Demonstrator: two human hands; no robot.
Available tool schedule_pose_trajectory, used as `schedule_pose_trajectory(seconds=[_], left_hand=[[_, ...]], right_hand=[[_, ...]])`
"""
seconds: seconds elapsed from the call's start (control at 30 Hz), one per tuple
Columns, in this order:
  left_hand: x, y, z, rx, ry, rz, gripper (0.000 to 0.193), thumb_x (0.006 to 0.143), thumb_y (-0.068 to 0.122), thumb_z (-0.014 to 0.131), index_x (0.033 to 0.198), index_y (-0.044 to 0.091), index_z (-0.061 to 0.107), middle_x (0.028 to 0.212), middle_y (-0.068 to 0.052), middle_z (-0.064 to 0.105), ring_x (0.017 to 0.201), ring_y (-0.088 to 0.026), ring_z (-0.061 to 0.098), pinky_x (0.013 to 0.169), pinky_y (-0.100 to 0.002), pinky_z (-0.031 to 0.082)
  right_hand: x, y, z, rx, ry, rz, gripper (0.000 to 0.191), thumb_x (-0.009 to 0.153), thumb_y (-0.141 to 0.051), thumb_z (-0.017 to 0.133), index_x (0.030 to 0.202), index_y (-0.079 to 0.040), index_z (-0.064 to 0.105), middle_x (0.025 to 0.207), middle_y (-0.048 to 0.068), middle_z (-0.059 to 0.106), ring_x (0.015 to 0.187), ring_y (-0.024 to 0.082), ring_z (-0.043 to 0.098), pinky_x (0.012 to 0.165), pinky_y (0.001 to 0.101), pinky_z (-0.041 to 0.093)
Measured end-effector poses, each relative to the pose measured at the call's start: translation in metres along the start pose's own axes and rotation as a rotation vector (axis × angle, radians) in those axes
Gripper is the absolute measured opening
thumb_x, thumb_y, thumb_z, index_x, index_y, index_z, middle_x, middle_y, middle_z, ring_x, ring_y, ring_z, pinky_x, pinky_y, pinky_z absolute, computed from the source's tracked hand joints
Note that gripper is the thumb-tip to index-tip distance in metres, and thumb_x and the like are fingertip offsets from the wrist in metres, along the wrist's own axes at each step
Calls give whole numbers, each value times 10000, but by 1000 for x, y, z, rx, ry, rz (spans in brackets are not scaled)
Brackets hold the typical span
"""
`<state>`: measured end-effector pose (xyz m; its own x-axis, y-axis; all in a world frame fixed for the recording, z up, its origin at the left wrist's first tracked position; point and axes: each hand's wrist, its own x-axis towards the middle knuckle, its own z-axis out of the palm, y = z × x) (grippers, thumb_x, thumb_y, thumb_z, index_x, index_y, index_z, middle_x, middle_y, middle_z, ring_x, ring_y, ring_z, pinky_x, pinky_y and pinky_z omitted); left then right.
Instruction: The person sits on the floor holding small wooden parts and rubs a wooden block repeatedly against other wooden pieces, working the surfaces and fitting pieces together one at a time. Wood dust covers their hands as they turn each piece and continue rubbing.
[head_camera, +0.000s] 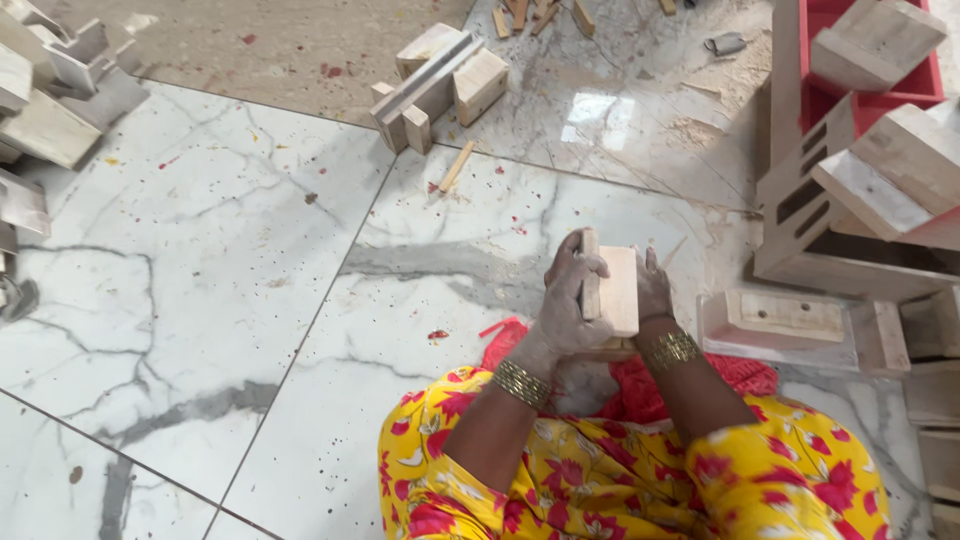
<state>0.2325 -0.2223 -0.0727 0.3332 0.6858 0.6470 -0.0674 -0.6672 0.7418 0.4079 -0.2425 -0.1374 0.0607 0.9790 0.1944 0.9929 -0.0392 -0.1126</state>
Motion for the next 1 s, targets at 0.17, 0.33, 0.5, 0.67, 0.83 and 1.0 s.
schedule_pose_trajectory(seconds=[0.17,0.33,0.5,0.67,0.83,1.0], left_hand=[[-6,-2,3,100,-2,-82,578,603,263,714,1156,166,580,1566,-302,427,1452,-467,477,1174,-491,404],[-6,-10,4,95,13,-25,595,602,226,709,1176,166,569,1556,-308,416,1465,-496,457,1206,-508,417],[0,-7,2,57,-1,-16,656,573,231,742,1188,142,532,1507,-326,395,1411,-524,450,1185,-508,409],[2,2,8,120,69,-45,621,603,204,740,1185,166,529,1498,-296,425,1419,-486,467,1190,-513,429],[-6,0,7,216,40,-78,672,558,184,752,1192,157,530,1512,-308,401,1452,-496,419,1146,-563,373],[-3,-8,4,128,22,-53,649,596,180,725,1208,163,512,1525,-303,394,1431,-474,424,1184,-548,403]], right_hand=[[-35,-8,-13,449,16,-128,652,840,-486,616,1404,-161,573,1410,181,570,1248,434,556,1060,546,461],[-57,-17,-19,251,32,-183,581,849,-405,654,1366,-145,591,1462,165,553,1382,410,512,1097,536,413],[-10,-8,2,-154,-109,-88,990,599,-622,698,1484,-232,489,1507,181,470,1368,502,412,982,606,418],[3,-9,12,-5,74,-161,804,742,-564,655,1429,-172,510,1413,163,538,1325,425,482,1005,608,416],[-50,-18,-5,159,-116,-180,626,842,-472,639,1374,-155,545,1302,121,616,1280,355,543,1044,608,413],[-41,-14,-1,98,83,-224,590,839,-368,628,1375,-126,578,1307,140,632,1253,393,540,894,578,437]])
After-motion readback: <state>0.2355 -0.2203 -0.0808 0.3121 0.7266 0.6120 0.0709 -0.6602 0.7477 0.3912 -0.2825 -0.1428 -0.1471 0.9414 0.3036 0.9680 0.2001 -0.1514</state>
